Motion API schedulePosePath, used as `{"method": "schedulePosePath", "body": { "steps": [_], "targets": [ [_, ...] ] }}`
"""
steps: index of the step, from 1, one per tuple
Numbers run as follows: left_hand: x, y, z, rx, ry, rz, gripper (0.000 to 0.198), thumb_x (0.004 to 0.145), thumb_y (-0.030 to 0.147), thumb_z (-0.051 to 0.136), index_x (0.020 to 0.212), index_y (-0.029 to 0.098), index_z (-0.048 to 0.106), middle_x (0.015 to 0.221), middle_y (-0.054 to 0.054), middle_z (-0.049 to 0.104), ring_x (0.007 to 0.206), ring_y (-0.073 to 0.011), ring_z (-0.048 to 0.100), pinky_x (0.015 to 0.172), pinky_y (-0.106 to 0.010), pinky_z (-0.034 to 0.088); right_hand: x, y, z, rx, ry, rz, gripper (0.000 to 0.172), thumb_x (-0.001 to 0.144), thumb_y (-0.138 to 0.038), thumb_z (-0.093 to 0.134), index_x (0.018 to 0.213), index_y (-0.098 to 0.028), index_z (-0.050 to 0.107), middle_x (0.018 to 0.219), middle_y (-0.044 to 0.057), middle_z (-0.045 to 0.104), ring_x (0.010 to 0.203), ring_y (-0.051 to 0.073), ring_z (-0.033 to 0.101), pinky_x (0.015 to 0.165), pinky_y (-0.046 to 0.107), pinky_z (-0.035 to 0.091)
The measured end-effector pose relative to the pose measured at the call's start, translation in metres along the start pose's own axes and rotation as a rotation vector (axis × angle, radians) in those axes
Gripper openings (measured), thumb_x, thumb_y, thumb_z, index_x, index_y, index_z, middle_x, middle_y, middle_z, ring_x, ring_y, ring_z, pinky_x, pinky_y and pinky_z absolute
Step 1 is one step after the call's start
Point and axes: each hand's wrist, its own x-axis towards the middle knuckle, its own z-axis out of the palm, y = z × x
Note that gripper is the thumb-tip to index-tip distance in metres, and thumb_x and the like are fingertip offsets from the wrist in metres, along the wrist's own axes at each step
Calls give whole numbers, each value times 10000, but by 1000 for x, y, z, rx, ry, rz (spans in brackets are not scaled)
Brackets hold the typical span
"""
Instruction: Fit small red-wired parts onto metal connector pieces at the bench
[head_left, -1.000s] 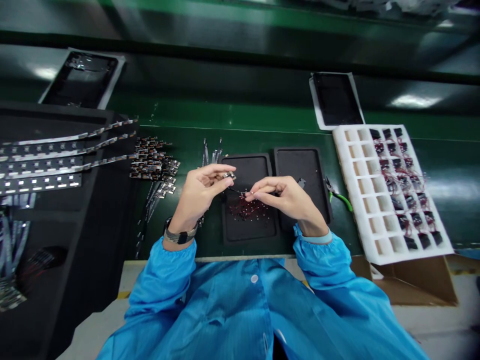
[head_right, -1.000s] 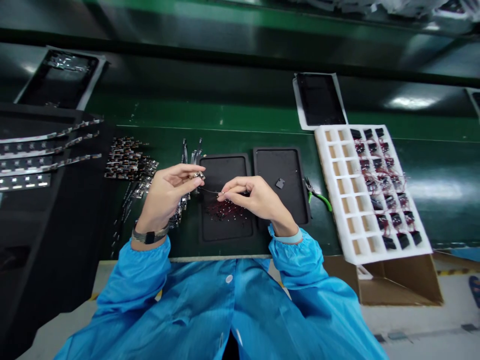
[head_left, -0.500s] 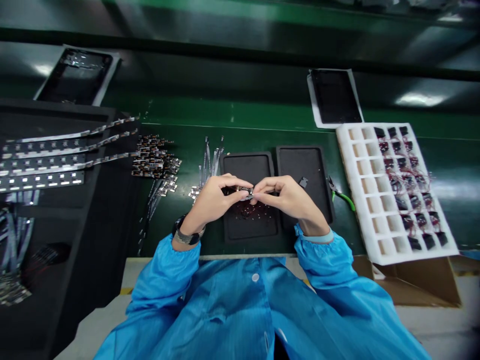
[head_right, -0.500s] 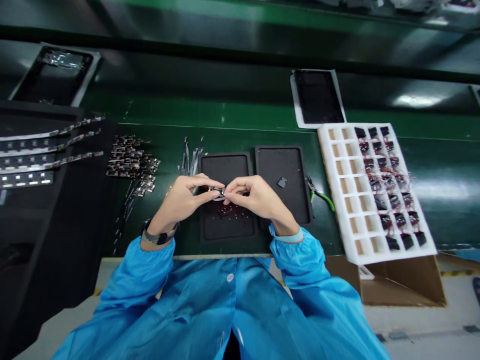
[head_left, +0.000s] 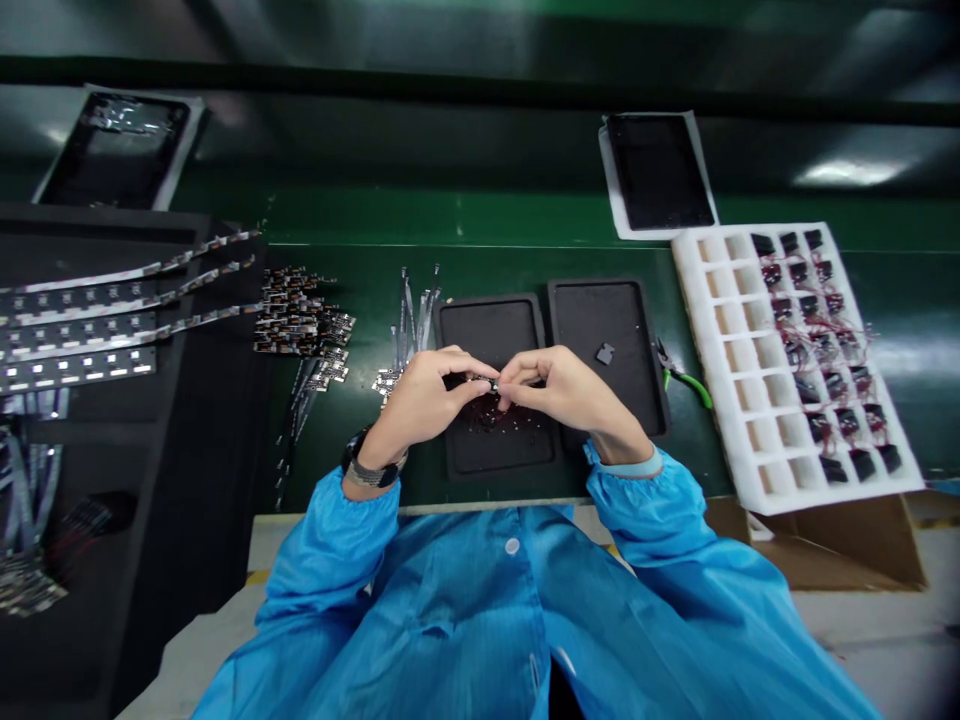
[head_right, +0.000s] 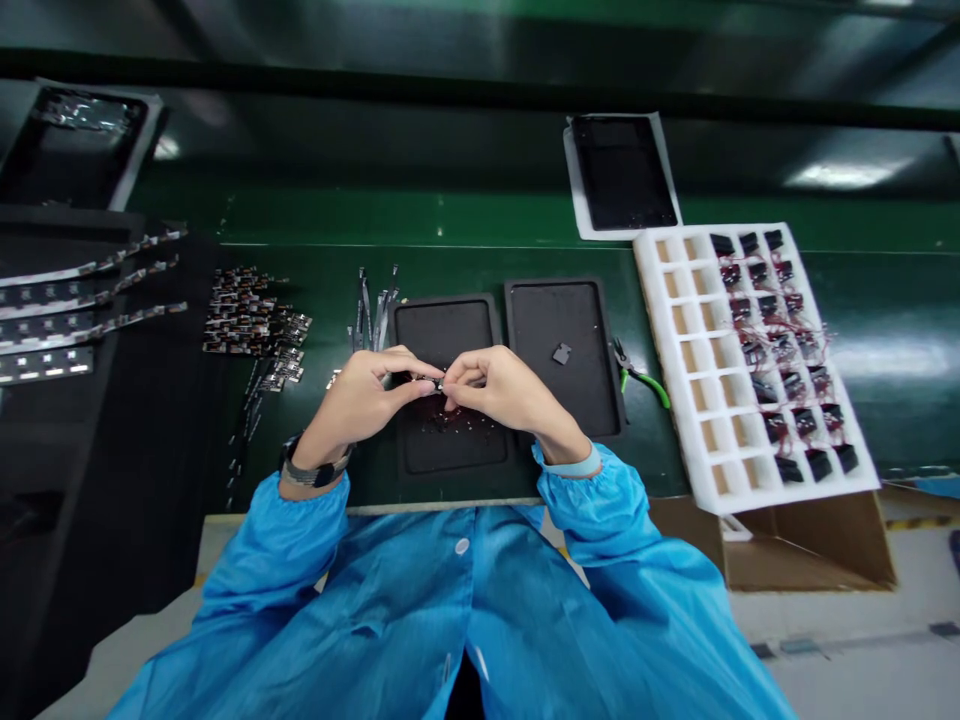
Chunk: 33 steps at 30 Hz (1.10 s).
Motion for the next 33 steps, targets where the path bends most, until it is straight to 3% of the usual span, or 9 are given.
{"method": "schedulePosePath", "body": {
  "steps": [6,12,15,19,33],
  "targets": [
    [0,-2,-4,-19,-16,-18,159,887,209,733,982,260,851,897,-50,790,827,-211,702,802,-352,512,1,-2,2,8,19,-8,204,899,-368,730,897,-165,731,829,70,821,771,199,765,732,310,556],
    [0,0,-8,-191,-71,-83,235,839,222,807,1074,212,804,854,-49,788,798,-201,724,795,-336,532,-1,-3,-2,126,-84,-18,247,868,-401,787,906,-161,745,859,71,826,819,210,787,820,331,592],
    [0,1,-8,-239,-96,-98,191,822,208,821,1010,191,791,847,-58,791,801,-201,738,798,-329,547,0,-3,-3,137,-120,-23,261,860,-417,795,909,-162,761,865,70,828,828,211,789,832,334,599],
    [0,-2,-9,-248,-142,-82,87,819,219,826,899,192,802,865,-78,802,847,-228,759,795,-346,568,0,-3,-3,96,-161,-33,264,868,-423,789,908,-163,778,866,71,829,816,206,780,815,332,595],
    [0,-3,-9,-203,-130,-87,81,814,204,821,895,204,823,852,-72,810,858,-239,762,798,-348,561,3,-2,1,111,-156,-38,252,870,-406,790,914,-159,771,867,76,827,811,207,781,810,331,592]
  ]
}}
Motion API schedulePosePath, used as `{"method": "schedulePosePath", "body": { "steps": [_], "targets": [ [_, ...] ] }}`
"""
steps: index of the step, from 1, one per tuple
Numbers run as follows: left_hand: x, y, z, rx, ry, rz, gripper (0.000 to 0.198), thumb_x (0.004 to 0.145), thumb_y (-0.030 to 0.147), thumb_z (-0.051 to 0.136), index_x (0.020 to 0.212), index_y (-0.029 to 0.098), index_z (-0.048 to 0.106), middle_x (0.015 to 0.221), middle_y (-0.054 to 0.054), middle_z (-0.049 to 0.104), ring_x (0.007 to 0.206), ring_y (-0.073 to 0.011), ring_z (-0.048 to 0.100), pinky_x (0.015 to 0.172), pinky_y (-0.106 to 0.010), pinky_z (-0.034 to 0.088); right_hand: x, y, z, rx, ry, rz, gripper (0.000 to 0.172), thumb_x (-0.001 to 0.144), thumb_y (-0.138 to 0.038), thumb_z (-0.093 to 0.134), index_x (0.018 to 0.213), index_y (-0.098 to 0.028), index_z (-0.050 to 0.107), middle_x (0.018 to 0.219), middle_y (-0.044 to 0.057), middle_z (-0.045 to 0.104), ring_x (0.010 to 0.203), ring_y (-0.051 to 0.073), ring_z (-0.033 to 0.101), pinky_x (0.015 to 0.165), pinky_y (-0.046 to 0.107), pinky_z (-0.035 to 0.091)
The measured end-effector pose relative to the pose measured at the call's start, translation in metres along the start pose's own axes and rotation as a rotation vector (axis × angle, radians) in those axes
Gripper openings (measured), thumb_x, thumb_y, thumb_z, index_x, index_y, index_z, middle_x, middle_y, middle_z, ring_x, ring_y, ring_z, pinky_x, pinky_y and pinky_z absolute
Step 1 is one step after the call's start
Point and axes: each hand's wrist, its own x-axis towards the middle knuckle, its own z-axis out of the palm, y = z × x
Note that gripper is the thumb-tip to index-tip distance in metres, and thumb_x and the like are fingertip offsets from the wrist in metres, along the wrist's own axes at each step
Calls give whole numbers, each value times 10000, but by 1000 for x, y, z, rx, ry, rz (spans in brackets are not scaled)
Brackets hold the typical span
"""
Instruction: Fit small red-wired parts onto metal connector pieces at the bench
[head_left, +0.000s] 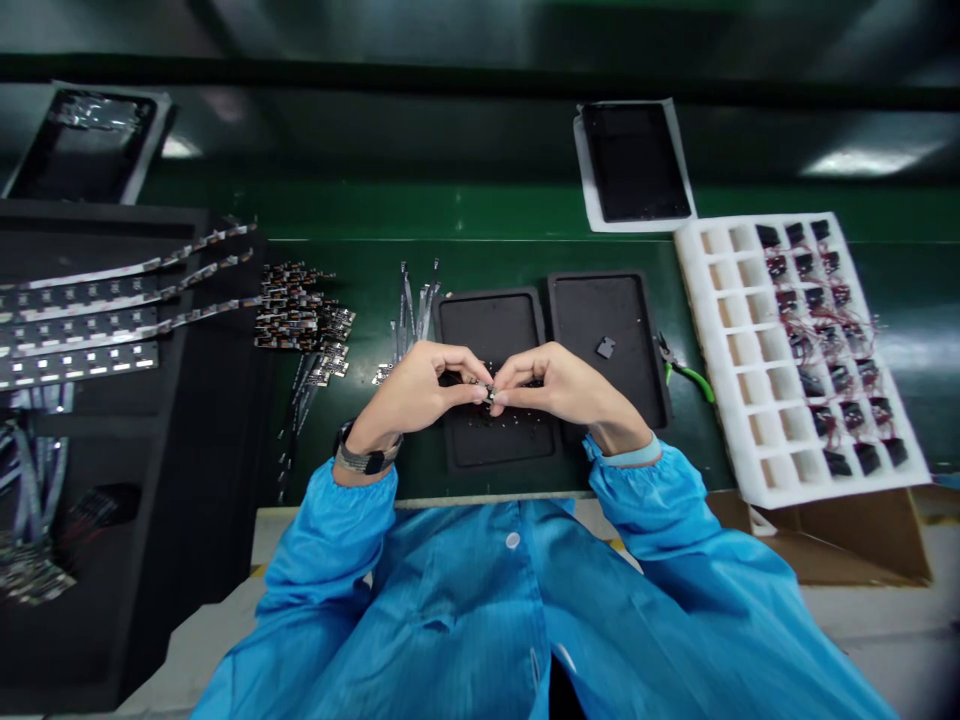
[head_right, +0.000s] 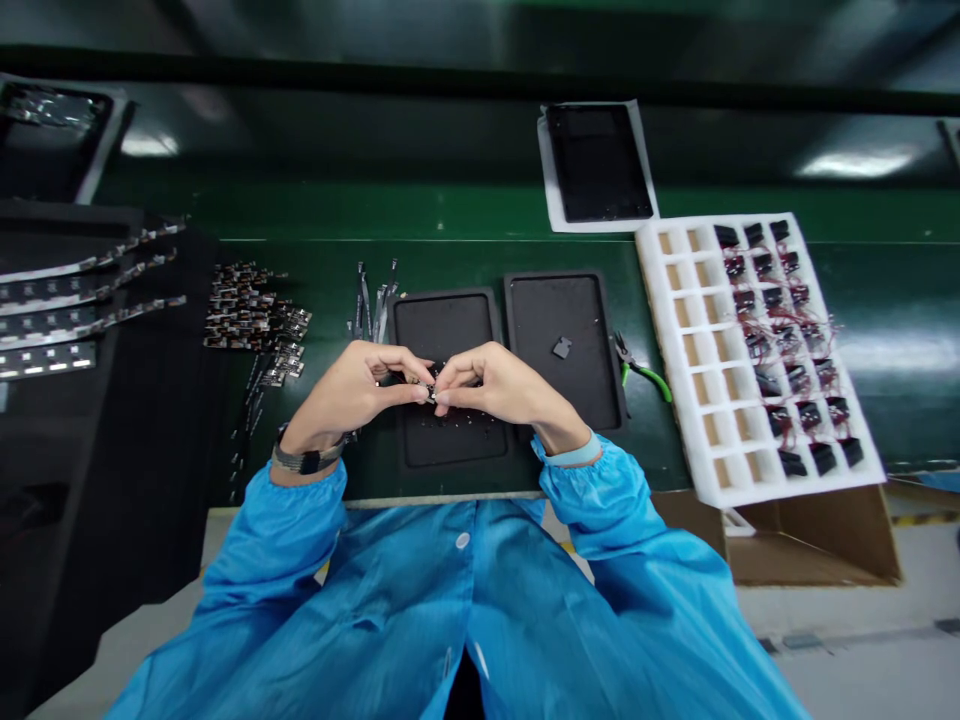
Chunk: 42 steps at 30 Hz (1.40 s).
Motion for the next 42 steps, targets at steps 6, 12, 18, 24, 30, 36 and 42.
{"method": "schedulePosePath", "body": {
  "steps": [6,12,18,24,30,36,42],
  "targets": [
    [-13,47,-7,189,124,46,108,843,275,818,941,232,833,930,-49,823,862,-224,753,808,-337,550,-24,-9,-35,-190,359,-198,291,866,-409,804,1058,-191,780,1094,86,809,1071,255,752,991,388,563],
    [34,123,4,372,213,308,82,812,129,762,845,204,762,900,-33,782,856,-192,708,859,-336,554,-57,26,-101,-430,898,-78,252,868,-404,762,977,-177,757,836,59,761,764,212,686,722,334,515],
    [194,151,45,331,227,370,345,714,-59,664,982,138,757,714,4,649,694,-139,618,709,-255,505,-56,37,-106,-659,768,219,237,822,-418,808,852,-203,713,739,16,720,687,189,644,633,306,405],
    [300,129,79,30,342,127,194,834,46,596,982,156,657,802,-25,704,738,-143,697,749,-272,541,-52,34,-103,-707,736,255,258,782,-379,859,867,-209,684,762,6,693,696,184,621,621,299,369],
    [300,80,61,240,256,-2,136,674,19,739,748,130,711,689,-34,697,810,-198,678,884,-354,516,-69,38,-115,-590,929,175,194,861,-387,759,838,-208,687,715,15,689,675,184,631,629,296,398],
    [218,102,-12,361,232,120,142,824,186,733,944,144,795,859,-36,760,806,-149,636,893,-350,521,-79,36,-115,-602,872,334,248,877,-430,729,754,-215,723,689,52,725,671,218,663,609,312,393],
    [50,110,-52,327,505,315,226,925,316,735,1101,187,796,1038,-72,804,989,-228,758,957,-429,578,-54,32,-100,-750,809,438,204,820,-390,799,768,-217,705,756,61,732,704,232,653,638,329,405]
  ]
}}
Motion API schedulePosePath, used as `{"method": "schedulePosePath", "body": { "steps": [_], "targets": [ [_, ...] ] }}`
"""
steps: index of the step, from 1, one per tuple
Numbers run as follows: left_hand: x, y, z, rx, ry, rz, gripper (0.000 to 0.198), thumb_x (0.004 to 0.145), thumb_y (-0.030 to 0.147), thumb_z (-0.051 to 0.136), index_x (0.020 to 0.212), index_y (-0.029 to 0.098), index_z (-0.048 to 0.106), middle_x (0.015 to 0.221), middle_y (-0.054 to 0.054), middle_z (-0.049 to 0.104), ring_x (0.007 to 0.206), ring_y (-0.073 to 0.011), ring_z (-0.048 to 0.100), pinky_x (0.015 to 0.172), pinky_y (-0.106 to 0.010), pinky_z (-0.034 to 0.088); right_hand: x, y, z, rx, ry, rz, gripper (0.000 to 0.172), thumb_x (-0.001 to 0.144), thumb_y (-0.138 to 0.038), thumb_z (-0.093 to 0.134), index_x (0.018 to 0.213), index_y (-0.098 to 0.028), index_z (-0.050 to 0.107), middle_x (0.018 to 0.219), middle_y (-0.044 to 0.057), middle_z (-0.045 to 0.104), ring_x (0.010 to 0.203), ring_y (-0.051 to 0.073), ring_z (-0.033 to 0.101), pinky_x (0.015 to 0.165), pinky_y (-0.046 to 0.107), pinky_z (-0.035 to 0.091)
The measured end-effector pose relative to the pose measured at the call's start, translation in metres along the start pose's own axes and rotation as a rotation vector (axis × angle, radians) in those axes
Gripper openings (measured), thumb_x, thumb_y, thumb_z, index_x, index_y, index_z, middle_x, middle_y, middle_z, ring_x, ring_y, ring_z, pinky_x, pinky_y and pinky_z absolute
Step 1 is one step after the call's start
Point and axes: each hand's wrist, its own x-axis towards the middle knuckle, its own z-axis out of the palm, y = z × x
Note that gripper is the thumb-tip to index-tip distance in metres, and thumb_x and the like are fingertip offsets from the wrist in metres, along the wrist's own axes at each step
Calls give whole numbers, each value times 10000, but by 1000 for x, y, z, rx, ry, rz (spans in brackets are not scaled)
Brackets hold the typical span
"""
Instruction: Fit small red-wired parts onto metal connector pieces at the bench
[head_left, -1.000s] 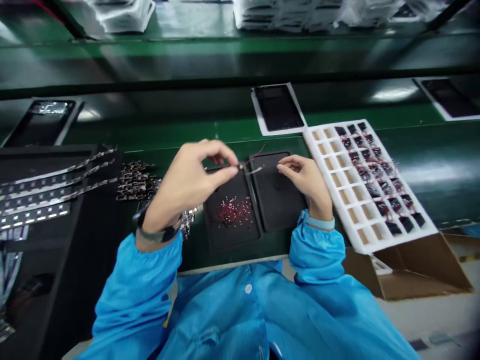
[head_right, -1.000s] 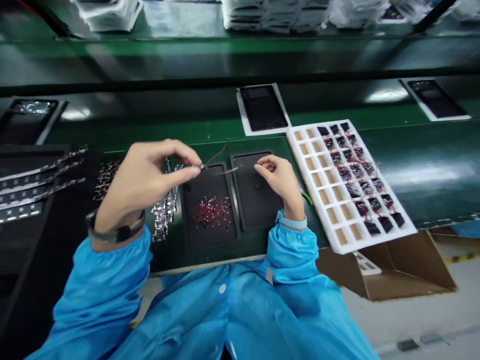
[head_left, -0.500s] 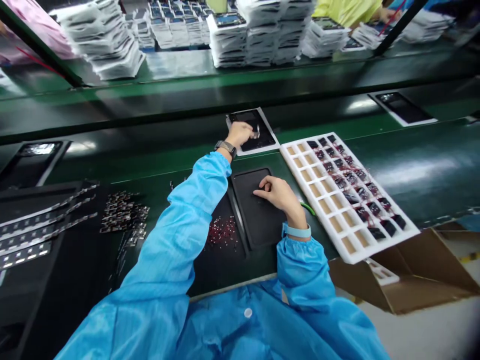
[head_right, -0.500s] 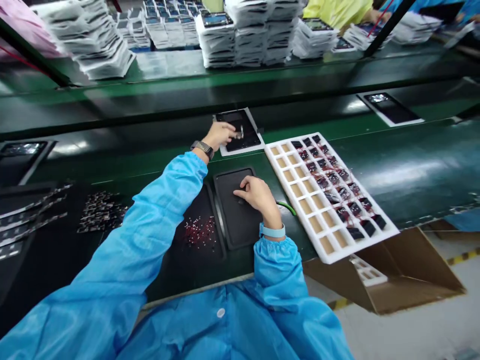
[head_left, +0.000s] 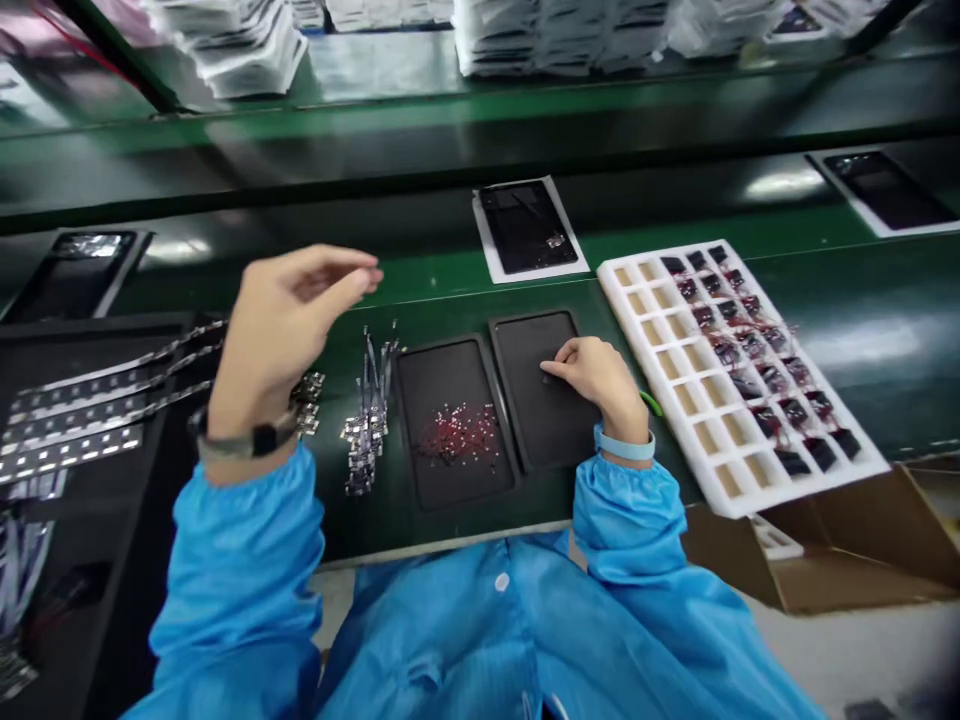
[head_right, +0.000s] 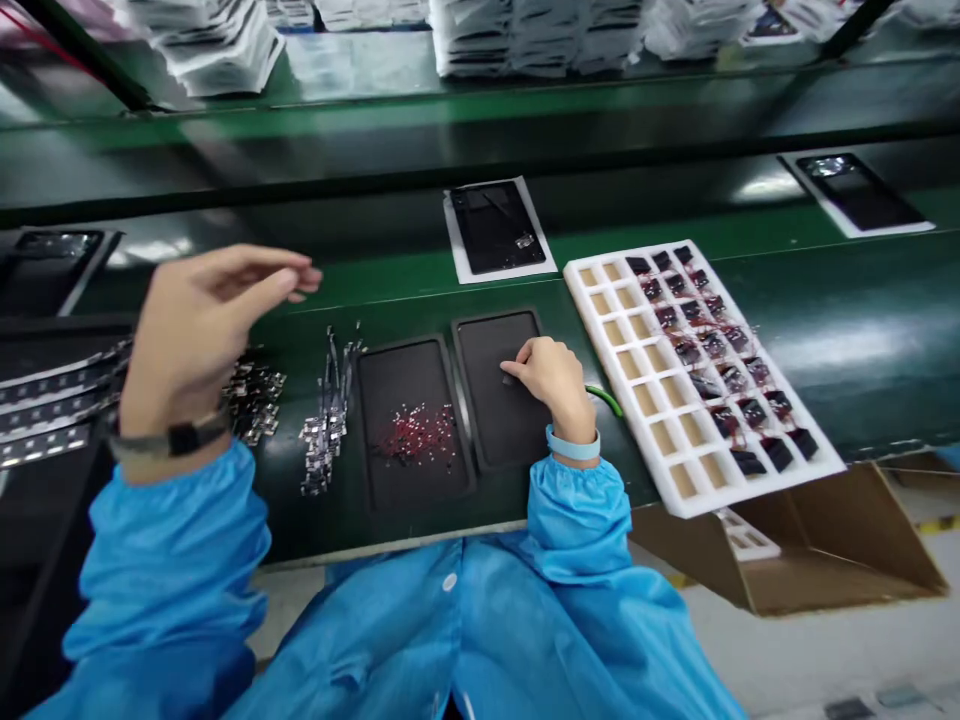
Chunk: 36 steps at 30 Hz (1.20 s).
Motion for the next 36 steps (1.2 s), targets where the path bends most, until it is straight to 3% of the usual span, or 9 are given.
{"method": "schedulePosePath", "body": {
  "steps": [2,5,11,14,17,24,28,31,36],
  "targets": [
    [-50,-11,-19,25,115,-97,222,938,341,723,1119,231,791,1057,-59,804,1030,-233,758,968,-409,581,2,-5,7,33,-38,-160,109,813,-282,775,868,-218,705,784,42,724,730,219,651,659,322,422],
    [-114,-45,-27,127,128,-285,217,913,370,732,1066,225,785,1023,-54,801,955,-232,752,904,-382,585,6,-7,13,160,-132,-431,161,798,-241,740,953,-210,708,883,48,723,795,208,650,718,316,467],
    [-178,-104,-12,481,49,-315,346,937,362,663,1245,217,720,1208,-112,693,1154,-302,641,1021,-452,528,16,-11,22,134,59,-255,273,802,-431,773,921,-195,708,745,42,682,655,197,579,639,328,413],
    [-176,-110,-4,611,3,-270,383,986,352,575,1324,211,687,1231,-148,628,1205,-348,583,1087,-514,473,19,-20,36,75,86,-294,218,809,-350,758,952,-193,708,795,48,682,691,206,585,675,338,415],
    [-165,-112,-1,673,-23,-234,284,972,323,573,1186,215,725,1162,-150,618,1130,-368,578,1034,-534,476,19,-29,45,20,96,-339,66,837,-258,690,860,-196,693,810,61,668,744,228,590,726,358,424],
    [-159,-118,-11,433,6,-283,74,897,276,646,855,234,602,949,-59,694,918,-271,630,877,-416,490,11,-30,36,194,47,-366,52,917,-239,592,916,-200,626,876,77,692,792,233,613,773,358,457],
    [-154,-99,-19,233,118,-333,106,879,309,709,858,231,640,902,-23,717,816,-213,643,819,-348,498,11,-33,44,134,104,-388,120,881,-230,672,991,-198,640,838,62,661,840,256,600,823,371,457],
    [-143,-81,-22,145,191,-304,117,855,296,754,868,221,665,902,-20,714,833,-199,656,813,-320,508,13,-39,54,32,176,-382,13,919,-210,618,915,-203,628,843,84,640,878,280,582,871,401,447],
    [-121,-67,-15,51,179,-237,106,832,264,780,851,220,686,861,-14,696,813,-187,651,772,-307,513,11,-46,57,-23,188,-398,127,952,-177,519,847,-215,578,949,145,666,951,315,582,910,436,443]
  ]
}}
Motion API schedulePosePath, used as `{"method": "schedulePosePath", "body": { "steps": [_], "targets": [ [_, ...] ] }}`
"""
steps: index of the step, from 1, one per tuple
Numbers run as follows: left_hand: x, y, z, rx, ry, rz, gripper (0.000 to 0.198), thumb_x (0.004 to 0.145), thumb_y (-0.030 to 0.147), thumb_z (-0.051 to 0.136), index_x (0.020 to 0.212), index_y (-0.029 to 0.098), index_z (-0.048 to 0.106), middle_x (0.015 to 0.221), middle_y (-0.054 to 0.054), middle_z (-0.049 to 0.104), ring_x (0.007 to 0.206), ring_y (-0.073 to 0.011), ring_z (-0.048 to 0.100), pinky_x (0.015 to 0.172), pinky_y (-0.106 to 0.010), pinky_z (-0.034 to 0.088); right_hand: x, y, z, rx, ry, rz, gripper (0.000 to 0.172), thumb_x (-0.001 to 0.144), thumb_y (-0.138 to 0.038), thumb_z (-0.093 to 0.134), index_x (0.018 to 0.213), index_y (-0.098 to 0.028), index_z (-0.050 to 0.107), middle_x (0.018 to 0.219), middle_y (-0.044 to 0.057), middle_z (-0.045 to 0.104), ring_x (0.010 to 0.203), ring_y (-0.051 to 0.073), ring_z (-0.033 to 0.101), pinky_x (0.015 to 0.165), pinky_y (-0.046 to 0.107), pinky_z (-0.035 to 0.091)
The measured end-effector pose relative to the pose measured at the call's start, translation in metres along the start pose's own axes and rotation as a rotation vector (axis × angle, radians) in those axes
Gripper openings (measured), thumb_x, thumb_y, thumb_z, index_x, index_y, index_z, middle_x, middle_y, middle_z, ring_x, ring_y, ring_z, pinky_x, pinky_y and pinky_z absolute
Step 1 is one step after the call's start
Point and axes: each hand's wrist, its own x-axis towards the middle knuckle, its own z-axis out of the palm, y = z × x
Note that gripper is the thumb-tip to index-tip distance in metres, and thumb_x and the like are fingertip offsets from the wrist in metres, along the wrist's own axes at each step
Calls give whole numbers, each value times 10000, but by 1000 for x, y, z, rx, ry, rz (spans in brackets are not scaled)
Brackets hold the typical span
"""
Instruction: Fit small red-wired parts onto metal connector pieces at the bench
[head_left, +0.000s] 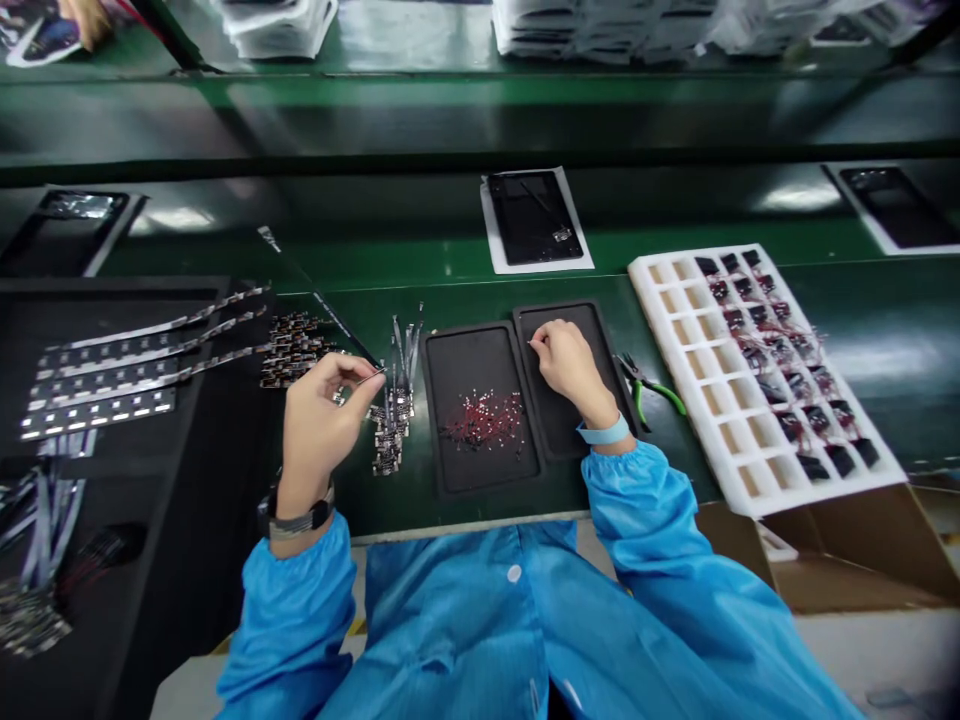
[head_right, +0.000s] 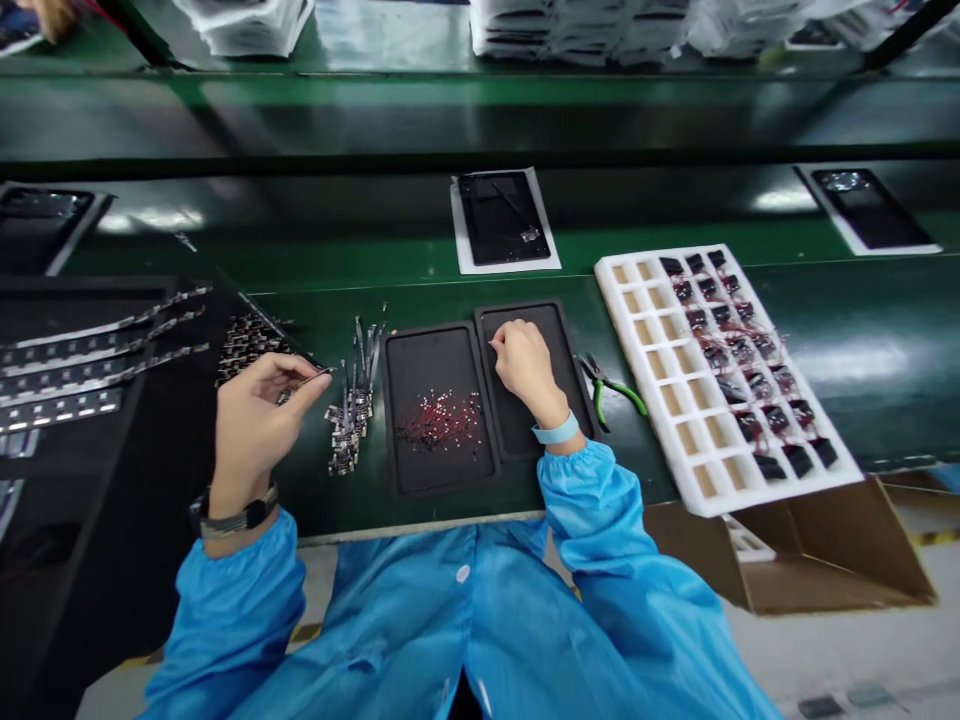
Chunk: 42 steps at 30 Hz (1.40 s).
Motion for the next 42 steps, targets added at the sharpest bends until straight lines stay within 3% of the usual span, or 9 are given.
{"method": "schedulePosePath", "body": {
  "steps": [3,7,12,18,25,32,37,42],
  "targets": [
    [8,5,10,-66,-46,1,115,821,259,791,848,219,688,845,-8,689,806,-181,654,767,-305,517,-1,1,-6,102,20,17,108,958,-189,503,868,-221,552,970,138,692,943,298,610,899,420,454],
    [16,8,25,-138,-91,-13,142,806,274,805,846,212,683,850,-15,696,813,-183,664,784,-315,532,-1,4,-17,462,-8,106,79,984,-269,521,941,-213,557,820,75,743,792,234,675,842,370,486],
    [21,9,43,-236,-172,-61,181,791,307,819,846,208,679,848,-25,703,798,-187,669,765,-321,540,-4,7,-31,832,-169,188,332,880,-460,723,1043,-173,682,898,98,826,958,254,761,953,378,513],
    [19,4,54,-282,-232,-98,190,782,312,821,841,203,677,843,-33,703,781,-180,662,742,-308,543,-9,8,-36,1016,-218,238,341,804,-480,831,957,-185,756,953,89,838,960,232,768,965,382,530],
    [18,4,56,-340,-302,-187,197,742,317,851,823,204,711,836,-43,731,789,-191,687,776,-326,565,-9,2,-40,1089,-279,182,289,802,-455,856,884,-187,788,895,74,824,868,212,774,936,396,583],
    [10,12,71,-414,-411,-287,154,777,329,831,852,203,785,691,-27,708,643,-168,643,623,-295,504,-19,-25,-41,977,-387,56,246,837,-417,829,866,-174,807,845,75,813,739,194,744,751,343,602],
    [6,11,80,-477,-451,-317,165,789,334,834,870,196,791,667,-17,705,620,-148,626,621,-278,484,-28,-47,-33,868,-505,-38,218,903,-394,759,933,-185,813,851,59,814,768,197,756,730,313,598],
    [4,10,84,-445,-488,-326,197,785,360,841,881,194,799,662,-18,705,612,-149,621,613,-278,481,-30,-57,-29,811,-494,-55,195,911,-370,738,898,-185,799,812,40,801,723,177,725,710,291,569]
  ]
}}
